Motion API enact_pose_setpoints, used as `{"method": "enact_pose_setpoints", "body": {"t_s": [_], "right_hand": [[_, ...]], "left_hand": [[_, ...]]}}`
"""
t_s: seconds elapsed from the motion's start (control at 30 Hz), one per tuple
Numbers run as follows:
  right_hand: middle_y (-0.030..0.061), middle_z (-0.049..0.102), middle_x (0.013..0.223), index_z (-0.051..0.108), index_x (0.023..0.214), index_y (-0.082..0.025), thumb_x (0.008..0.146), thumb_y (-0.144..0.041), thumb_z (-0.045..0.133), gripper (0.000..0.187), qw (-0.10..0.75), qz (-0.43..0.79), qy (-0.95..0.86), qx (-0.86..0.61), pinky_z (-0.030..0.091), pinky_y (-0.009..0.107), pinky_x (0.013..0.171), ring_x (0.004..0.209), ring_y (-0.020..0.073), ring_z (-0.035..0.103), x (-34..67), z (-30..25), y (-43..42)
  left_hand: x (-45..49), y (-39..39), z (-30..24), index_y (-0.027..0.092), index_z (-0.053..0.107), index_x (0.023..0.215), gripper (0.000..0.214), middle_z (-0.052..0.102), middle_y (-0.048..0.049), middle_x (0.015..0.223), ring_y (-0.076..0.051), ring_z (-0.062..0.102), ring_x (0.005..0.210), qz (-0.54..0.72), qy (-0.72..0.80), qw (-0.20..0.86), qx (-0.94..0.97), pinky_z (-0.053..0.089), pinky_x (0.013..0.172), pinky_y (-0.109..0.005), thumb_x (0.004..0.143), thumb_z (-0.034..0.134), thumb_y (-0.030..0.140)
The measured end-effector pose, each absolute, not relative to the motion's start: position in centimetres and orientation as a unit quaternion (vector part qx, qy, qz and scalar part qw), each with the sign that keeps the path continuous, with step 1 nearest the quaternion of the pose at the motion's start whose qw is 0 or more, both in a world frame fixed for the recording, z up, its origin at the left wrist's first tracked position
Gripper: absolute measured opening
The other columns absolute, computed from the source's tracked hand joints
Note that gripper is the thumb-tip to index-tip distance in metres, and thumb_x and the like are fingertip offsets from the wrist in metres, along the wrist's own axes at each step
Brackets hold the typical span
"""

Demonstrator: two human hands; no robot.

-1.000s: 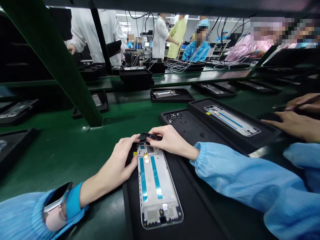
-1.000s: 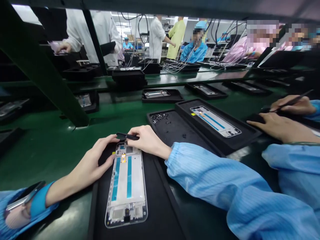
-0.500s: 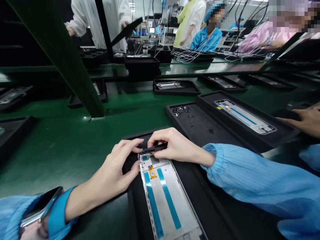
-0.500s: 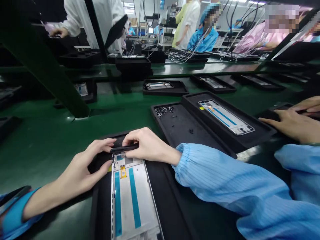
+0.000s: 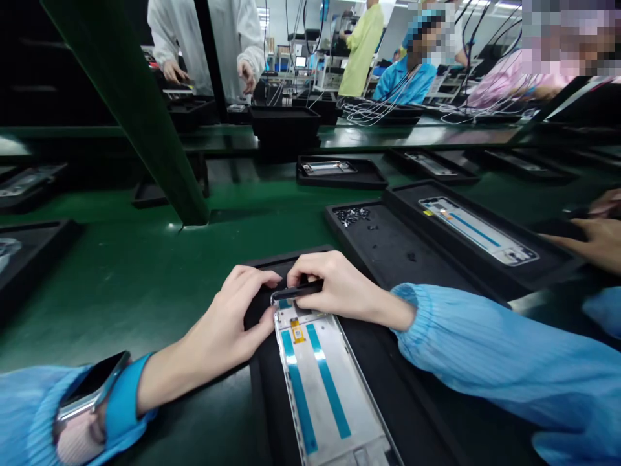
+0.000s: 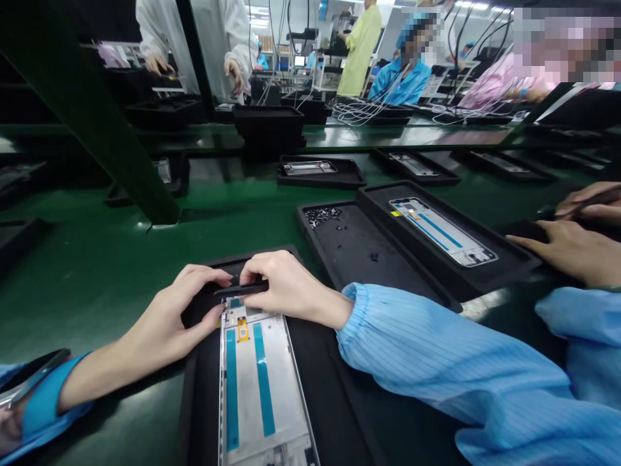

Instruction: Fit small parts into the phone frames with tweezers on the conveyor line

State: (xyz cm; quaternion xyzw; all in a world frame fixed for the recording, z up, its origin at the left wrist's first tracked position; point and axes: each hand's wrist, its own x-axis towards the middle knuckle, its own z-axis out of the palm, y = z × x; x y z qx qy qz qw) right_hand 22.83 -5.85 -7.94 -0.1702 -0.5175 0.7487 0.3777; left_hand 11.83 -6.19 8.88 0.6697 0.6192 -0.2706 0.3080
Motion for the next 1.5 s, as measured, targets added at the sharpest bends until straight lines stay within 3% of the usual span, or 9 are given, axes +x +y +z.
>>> {"method": "enact_pose_setpoints", "body": {"t_s": [0.23, 0.47, 0.7, 0.97, 1.17, 1.23, 1.37, 1.5], "right_hand": [[-0.0002, 0.058, 0.072, 0.058, 0.073, -0.013, 0.064, -0.007, 0.062, 0.012, 0.386, 0.728, -0.543, -0.162, 0.036, 0.020, 0.058, 0.064, 0.0096, 0.050, 22.5, -8.1, -6.6], [-0.0014, 0.057, 0.069, 0.060, 0.072, -0.013, 0.065, -0.005, 0.060, 0.010, 0.387, 0.735, -0.536, -0.150, 0.035, 0.020, 0.058, 0.062, 0.0087, 0.047, 22.7, -8.0, -6.0], [-0.0004, 0.062, 0.070, 0.066, 0.071, -0.014, 0.069, -0.014, 0.058, 0.008, 0.298, 0.829, -0.451, -0.146, 0.034, 0.019, 0.055, 0.064, 0.0092, 0.051, 22.5, -8.7, -5.4], [-0.0025, 0.056, 0.057, 0.064, 0.067, -0.013, 0.063, -0.013, 0.057, 0.008, 0.200, 0.885, -0.388, -0.160, 0.032, 0.017, 0.046, 0.052, 0.0062, 0.045, 22.3, -7.9, -4.6], [-0.0015, 0.057, 0.059, 0.066, 0.069, -0.012, 0.067, -0.017, 0.063, 0.006, 0.247, 0.870, -0.391, -0.170, 0.034, 0.017, 0.047, 0.052, 0.0063, 0.047, 22.4, -8.1, -4.9], [-0.0011, 0.055, 0.056, 0.067, 0.071, -0.012, 0.075, -0.031, 0.061, 0.021, 0.297, 0.872, -0.344, -0.180, 0.036, 0.018, 0.047, 0.049, 0.0065, 0.047, 22.5, -8.4, -5.2], [0.0019, 0.055, 0.055, 0.064, 0.068, -0.011, 0.086, -0.056, 0.039, 0.055, 0.374, 0.864, -0.202, -0.269, 0.040, 0.019, 0.045, 0.047, 0.0079, 0.051, 22.5, -8.5, -5.6], [0.0022, 0.054, 0.056, 0.056, 0.060, -0.012, 0.086, -0.060, 0.033, 0.059, 0.362, 0.867, -0.176, -0.294, 0.044, 0.020, 0.046, 0.045, 0.0087, 0.054, 22.7, -8.2, -5.8]], "left_hand": [[11.7, -6.1, 8.8, 0.014, 0.056, 0.102, 0.023, 0.059, -0.0064, 0.098, -0.019, 0.048, 0.095, -0.262, 0.587, 0.308, 0.701, 0.046, 0.081, -0.034, 0.081, 0.048, 0.009], [11.8, -5.9, 9.0, 0.014, 0.059, 0.099, 0.020, 0.060, -0.0091, 0.099, -0.022, 0.047, 0.098, -0.294, 0.535, 0.318, 0.725, 0.047, 0.081, -0.038, 0.087, 0.043, 0.013], [12.0, -5.4, 8.8, 0.012, 0.059, 0.104, 0.024, 0.061, -0.0105, 0.098, -0.025, 0.046, 0.101, -0.335, 0.491, 0.308, 0.742, 0.044, 0.083, -0.042, 0.088, 0.041, 0.014], [12.6, -4.9, 8.6, 0.010, 0.062, 0.094, 0.023, 0.063, -0.0106, 0.093, -0.024, 0.050, 0.095, -0.356, 0.460, 0.292, 0.759, 0.042, 0.077, -0.041, 0.087, 0.040, 0.012], [12.1, -5.3, 8.7, 0.011, 0.060, 0.101, 0.023, 0.063, -0.0101, 0.095, -0.023, 0.052, 0.094, -0.324, 0.501, 0.288, 0.749, 0.045, 0.077, -0.038, 0.085, 0.044, 0.014], [12.0, -5.4, 8.7, 0.010, 0.059, 0.104, 0.025, 0.062, -0.0117, 0.098, -0.022, 0.053, 0.092, -0.315, 0.507, 0.282, 0.751, 0.047, 0.076, -0.037, 0.085, 0.043, 0.015], [12.5, -5.0, 8.7, 0.009, 0.060, 0.105, 0.029, 0.062, -0.0129, 0.099, -0.024, 0.050, 0.093, -0.368, 0.463, 0.282, 0.755, 0.046, 0.075, -0.039, 0.088, 0.037, 0.016], [13.2, -4.4, 8.7, 0.008, 0.063, 0.098, 0.032, 0.063, -0.0146, 0.093, -0.028, 0.048, 0.094, -0.430, 0.404, 0.245, 0.770, 0.045, 0.071, -0.042, 0.091, 0.034, 0.018]]}}
